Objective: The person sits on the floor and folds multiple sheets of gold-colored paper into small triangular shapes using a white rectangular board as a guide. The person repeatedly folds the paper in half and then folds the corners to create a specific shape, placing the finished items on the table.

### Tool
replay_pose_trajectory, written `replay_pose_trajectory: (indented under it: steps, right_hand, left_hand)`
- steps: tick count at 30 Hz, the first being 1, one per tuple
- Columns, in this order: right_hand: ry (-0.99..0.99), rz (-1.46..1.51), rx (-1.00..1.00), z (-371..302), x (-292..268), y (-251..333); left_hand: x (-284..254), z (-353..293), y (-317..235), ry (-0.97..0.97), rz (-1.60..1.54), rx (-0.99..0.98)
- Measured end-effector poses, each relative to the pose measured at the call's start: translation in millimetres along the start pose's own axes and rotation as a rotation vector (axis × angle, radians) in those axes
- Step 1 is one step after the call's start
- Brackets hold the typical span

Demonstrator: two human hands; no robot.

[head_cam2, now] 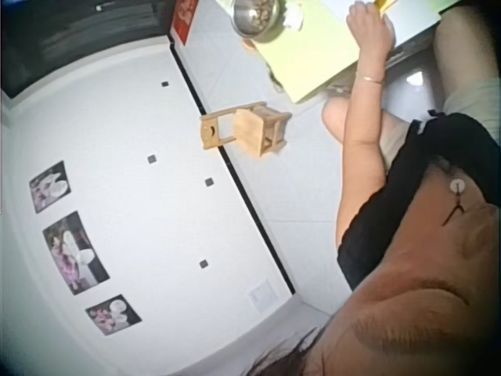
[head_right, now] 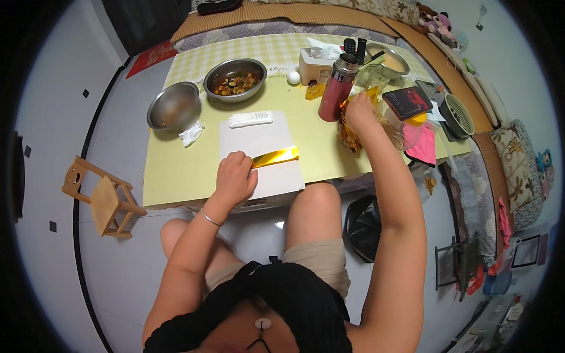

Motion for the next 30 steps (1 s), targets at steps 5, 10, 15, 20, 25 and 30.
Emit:
replay_pose_trajectory:
  steps: [5, 10, 15, 20, 25, 30]
  right_hand:
    - [0.297, -0.05, -0.039, -9.8, 14.1, 13.0]
    - [0.122, 0.255, 0.111, -21.4, 38.1, 8.5]
    - [0.174, 0.247, 0.073, -20.1, 47.5, 13.5]
    - [0.131, 0.262, 0.067, -13.2, 53.8, 10.8]
    - [0.101, 0.197, 0.043, -8.3, 45.0, -0.4]
    - [-0.17, 0.237, 0.017, -15.9, 25.8, -7.0]
  left_hand:
    - [0.6, -0.3, 3.7, 0.019, -0.039, -0.013]
    - [-0.2, 2.3, 1.9, 0.031, -0.048, -0.015]
    - [-4.2, 2.9, -0.5, 0.031, -0.025, -0.018]
    - [-1.1, -3.7, 2.9, 0.034, -0.023, -0.014]
    - [-0.2, -11.2, -0.1, 0.058, -0.005, -0.014]
    - [-5.2, -14.9, -4.8, 0.029, -0.029, 0.001]
Point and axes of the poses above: each hand's wrist, its own z-axis towards the middle knuckle, its own x-axis out of the palm, y = z × x, the point moved 5 cm from there along z, towards the middle knuckle, and after that the axes turned 1 degree about -z, right-handed, at the moved point
